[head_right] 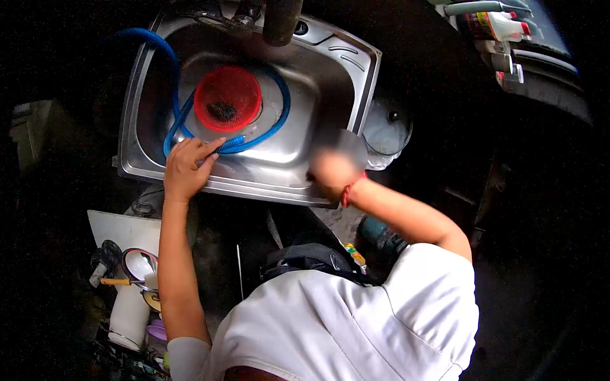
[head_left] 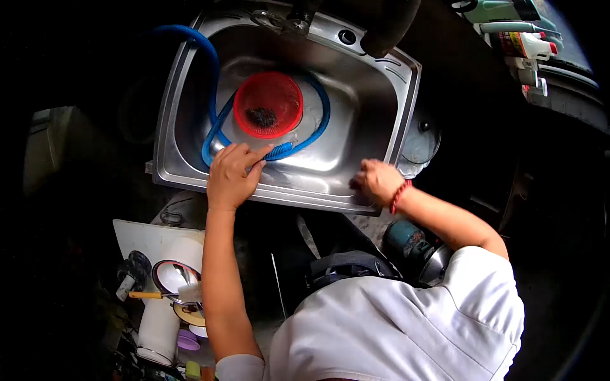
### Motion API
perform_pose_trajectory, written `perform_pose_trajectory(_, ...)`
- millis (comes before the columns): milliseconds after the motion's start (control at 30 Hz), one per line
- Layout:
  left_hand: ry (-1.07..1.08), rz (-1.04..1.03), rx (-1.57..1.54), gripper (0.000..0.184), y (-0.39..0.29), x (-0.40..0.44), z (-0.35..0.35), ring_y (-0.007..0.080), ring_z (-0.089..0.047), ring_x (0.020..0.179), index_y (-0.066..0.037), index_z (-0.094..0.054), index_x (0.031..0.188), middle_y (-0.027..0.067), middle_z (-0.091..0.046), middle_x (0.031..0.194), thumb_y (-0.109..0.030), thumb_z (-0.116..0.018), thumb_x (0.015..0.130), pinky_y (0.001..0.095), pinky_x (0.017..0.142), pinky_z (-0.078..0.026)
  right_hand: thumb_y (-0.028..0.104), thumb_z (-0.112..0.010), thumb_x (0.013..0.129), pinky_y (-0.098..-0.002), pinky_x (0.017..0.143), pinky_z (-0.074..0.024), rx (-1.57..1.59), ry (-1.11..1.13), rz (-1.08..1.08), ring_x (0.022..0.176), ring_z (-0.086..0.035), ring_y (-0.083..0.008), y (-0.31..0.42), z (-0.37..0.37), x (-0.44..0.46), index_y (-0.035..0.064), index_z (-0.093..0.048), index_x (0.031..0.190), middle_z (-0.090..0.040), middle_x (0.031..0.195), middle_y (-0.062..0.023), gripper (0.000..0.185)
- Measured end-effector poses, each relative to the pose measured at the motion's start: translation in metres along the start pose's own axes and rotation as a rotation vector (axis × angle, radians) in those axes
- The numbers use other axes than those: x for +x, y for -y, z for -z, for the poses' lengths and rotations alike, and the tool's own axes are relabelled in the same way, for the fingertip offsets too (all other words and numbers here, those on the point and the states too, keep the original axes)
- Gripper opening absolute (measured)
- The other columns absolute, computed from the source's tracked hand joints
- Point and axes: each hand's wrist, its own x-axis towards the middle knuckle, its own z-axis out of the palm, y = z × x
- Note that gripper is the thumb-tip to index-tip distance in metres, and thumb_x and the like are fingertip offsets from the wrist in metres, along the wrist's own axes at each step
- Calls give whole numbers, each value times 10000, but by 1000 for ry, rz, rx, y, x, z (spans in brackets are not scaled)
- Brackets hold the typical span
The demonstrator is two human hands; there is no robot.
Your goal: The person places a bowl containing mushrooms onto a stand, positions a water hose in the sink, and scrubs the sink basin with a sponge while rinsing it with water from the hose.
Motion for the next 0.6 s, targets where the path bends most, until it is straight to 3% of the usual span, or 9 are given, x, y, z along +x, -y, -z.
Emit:
perform_pose_trajectory(67, 38, 5, -58, 294, -3, 1, 5, 238, -539, 745, -188, -708, 999, 47, -521, 704, -97, -653, 725, 365, 758, -432, 159, -556, 812, -368, 700, -482, 119, -92, 48, 812, -576, -268, 8, 6, -14, 79, -662, 855, -573, 814, -114, 140)
perform_pose_trajectory(133, 63, 14, -75, 289, -3, 1, 7, 235, -539, 756, -190, -712, 980, 47, -518, 709, -73, -646, 724, 363, 767, -424, 161, -551, 813, -388, 679, -474, 115, -87, 136, 799, -589, -272, 9, 63, -24, 58, -660, 799, -612, 813, -117, 150)
perform_pose_trajectory(167, 88, 21, -103, 288, -3, 2, 8, 232, -538, 767, -191, -716, 961, 48, -515, 714, -49, -639, 723, 361, 776, -417, 171, -552, 822, -378, 677, -475, 187, -103, 27, 777, -590, -262, 10, 74, -29, 51, -656, 790, -607, 792, -120, 163)
perform_pose_trajectory(200, 84, 15, -94, 288, -4, 3, 9, 232, -538, 767, -191, -716, 961, 48, -515, 714, -49, -639, 723, 361, 776, -417, 122, -600, 785, -367, 672, -483, 166, -130, 39, 775, -576, -263, 8, 72, -35, 74, -655, 872, -572, 798, -102, 113)
perform_pose_trajectory(233, 100, -22, -70, 303, -6, 1, 9, 233, -536, 791, -194, -717, 946, 49, -515, 730, -23, -625, 714, 362, 792, -404, 72, -649, 748, -356, 666, -491, 147, -154, 48, 773, -562, -264, 8, 67, -41, 96, -655, 954, -537, 804, -85, 207)
perform_pose_trajectory(433, 117, -197, 41, 370, -29, 10, 5, 244, -522, 853, -203, -711, 898, 57, -518, 789, 44, -574, 660, 374, 828, -369, 46, -641, 759, -387, 691, -468, 569, -202, -10, 800, -547, -317, 87, 41, -19, 32, -581, 987, -536, 829, -128, 236)
perform_pose_trajectory(500, 99, -226, 35, 366, -41, 15, 3, 246, -520, 850, -193, -709, 898, 55, -509, 780, 50, -563, 666, 374, 829, -366, 38, -631, 769, -388, 715, -461, 638, -299, 76, 815, -541, -317, 94, 40, -8, 24, -570, 992, -529, 833, -133, 232)
perform_pose_trajectory(567, 103, -235, 56, 346, -54, 19, 4, 245, -516, 849, -190, -709, 891, 52, -504, 780, 39, -554, 683, 373, 830, -364, 45, -627, 760, -375, 703, -453, 614, -357, 100, 807, -535, -307, 85, 42, -15, 52, -590, 964, -528, 830, -120, 208)
perform_pose_trajectory(600, 118, -244, 36, 338, -60, 20, 2, 245, -513, 846, -193, -710, 888, 50, -502, 781, 31, -550, 690, 372, 825, -365, 51, -625, 750, -370, 691, -449, 515, -265, 110, 795, -529, -300, 73, 41, -25, 70, -600, 950, -526, 824, -111, 202)
